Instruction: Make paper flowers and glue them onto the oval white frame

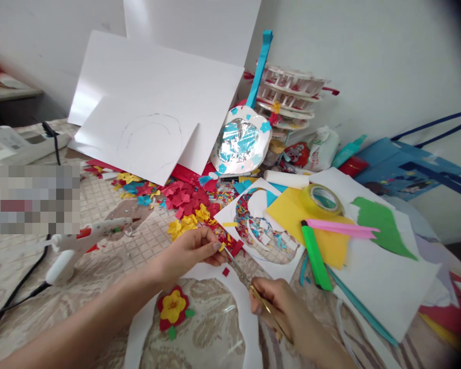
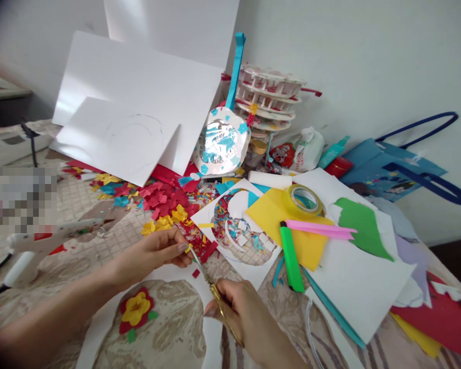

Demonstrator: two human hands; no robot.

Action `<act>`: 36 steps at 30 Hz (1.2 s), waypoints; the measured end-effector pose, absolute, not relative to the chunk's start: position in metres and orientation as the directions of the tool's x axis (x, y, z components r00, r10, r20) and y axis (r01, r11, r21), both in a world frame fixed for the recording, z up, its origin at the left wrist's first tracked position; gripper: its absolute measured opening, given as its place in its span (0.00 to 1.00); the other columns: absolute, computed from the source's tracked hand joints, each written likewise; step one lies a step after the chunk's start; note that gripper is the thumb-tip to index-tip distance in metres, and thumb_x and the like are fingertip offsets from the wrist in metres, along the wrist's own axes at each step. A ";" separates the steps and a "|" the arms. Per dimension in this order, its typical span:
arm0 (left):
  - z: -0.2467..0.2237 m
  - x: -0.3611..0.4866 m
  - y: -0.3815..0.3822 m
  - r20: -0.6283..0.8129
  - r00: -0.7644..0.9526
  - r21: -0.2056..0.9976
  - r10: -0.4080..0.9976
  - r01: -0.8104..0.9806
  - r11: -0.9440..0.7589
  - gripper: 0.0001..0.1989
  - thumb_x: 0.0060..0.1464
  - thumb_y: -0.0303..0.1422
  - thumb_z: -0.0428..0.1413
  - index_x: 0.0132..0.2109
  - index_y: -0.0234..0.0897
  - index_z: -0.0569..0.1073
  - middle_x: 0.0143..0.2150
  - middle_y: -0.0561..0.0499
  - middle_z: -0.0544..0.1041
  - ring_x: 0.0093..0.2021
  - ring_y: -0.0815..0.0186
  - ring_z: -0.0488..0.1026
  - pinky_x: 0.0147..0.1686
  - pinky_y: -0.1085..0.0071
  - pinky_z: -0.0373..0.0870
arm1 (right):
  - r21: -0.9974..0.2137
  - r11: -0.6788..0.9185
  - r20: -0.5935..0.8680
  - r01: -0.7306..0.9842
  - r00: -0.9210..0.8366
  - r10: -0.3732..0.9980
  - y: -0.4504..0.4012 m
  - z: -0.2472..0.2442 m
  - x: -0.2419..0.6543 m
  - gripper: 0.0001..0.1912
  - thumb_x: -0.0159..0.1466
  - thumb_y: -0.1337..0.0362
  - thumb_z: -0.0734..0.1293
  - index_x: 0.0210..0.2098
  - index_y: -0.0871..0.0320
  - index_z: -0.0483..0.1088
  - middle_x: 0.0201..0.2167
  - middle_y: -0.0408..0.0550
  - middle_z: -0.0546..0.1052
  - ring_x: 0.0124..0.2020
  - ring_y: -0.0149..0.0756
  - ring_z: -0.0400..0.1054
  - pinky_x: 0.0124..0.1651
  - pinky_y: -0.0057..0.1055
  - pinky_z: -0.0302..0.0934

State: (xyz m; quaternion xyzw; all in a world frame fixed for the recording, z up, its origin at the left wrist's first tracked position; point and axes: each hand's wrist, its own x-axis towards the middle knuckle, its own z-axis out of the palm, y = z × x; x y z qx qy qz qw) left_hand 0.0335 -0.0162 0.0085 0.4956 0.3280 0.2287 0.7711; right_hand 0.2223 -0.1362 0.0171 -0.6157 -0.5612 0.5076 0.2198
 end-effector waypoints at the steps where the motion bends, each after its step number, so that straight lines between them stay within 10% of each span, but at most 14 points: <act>1: 0.009 0.034 -0.016 -0.281 0.680 0.914 0.677 -0.024 0.404 0.17 0.46 0.42 0.62 0.30 0.34 0.66 0.27 0.51 0.78 0.28 0.71 0.74 0.33 0.74 0.70 | -0.840 -0.283 -0.388 0.463 -0.148 0.910 -0.136 0.019 0.222 0.16 0.58 0.55 0.63 0.21 0.58 0.58 0.17 0.37 0.55 0.20 0.26 0.48 0.19 0.22 0.44; 36: 0.007 0.033 -0.017 -0.265 0.684 0.920 0.680 -0.032 0.391 0.16 0.48 0.42 0.60 0.30 0.34 0.67 0.28 0.50 0.79 0.29 0.70 0.75 0.34 0.73 0.71 | -0.825 -0.280 -0.393 0.491 -0.143 0.908 -0.137 0.019 0.221 0.13 0.56 0.59 0.63 0.21 0.57 0.56 0.18 0.37 0.57 0.19 0.26 0.50 0.20 0.24 0.43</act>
